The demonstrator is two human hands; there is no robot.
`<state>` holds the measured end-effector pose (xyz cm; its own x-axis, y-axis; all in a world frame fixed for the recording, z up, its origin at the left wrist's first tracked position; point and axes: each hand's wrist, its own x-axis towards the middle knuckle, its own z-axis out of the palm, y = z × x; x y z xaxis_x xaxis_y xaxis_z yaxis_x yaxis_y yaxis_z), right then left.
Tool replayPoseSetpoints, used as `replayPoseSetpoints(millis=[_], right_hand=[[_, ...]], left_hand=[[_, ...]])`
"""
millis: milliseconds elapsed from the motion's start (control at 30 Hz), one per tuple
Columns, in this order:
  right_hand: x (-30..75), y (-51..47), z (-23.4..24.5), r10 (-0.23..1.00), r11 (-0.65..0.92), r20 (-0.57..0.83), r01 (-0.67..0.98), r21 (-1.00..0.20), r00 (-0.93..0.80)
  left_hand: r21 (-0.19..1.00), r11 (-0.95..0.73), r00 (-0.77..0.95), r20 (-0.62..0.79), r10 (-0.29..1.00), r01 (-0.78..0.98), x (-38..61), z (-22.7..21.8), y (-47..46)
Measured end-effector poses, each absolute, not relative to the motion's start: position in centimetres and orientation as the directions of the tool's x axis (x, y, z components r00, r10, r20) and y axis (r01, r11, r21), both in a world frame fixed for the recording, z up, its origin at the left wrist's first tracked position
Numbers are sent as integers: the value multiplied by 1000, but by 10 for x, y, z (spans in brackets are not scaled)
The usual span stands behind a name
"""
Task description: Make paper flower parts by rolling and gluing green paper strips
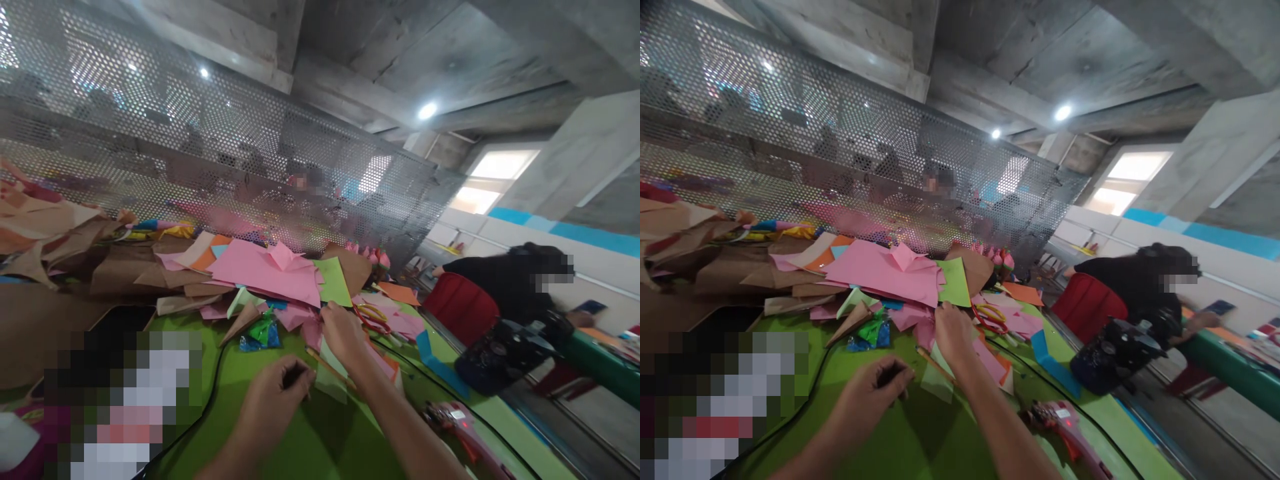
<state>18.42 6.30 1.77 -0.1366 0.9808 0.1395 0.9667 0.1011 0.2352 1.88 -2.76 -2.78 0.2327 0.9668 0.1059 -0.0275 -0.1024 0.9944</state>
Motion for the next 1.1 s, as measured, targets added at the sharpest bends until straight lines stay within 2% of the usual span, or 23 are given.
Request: replayPoseSetpoints(millis=[400, 633, 867, 1100], right_hand=[[197, 66, 25, 979, 93, 162, 976, 195, -126], [184, 69, 12, 983, 80, 148, 974, 212, -113], [199, 74, 24, 974, 68, 211, 993, 93, -86], [184, 99, 34, 965, 152, 214, 988, 5, -150]], left_hand=[[993, -116, 244, 118, 962, -23, 19, -29, -27], [995, -93, 248, 99, 964, -36, 19, -27, -26], [995, -99, 265, 93, 960, 10, 20, -30, -24], [989, -145, 256, 134, 957, 23, 21, -31, -23]])
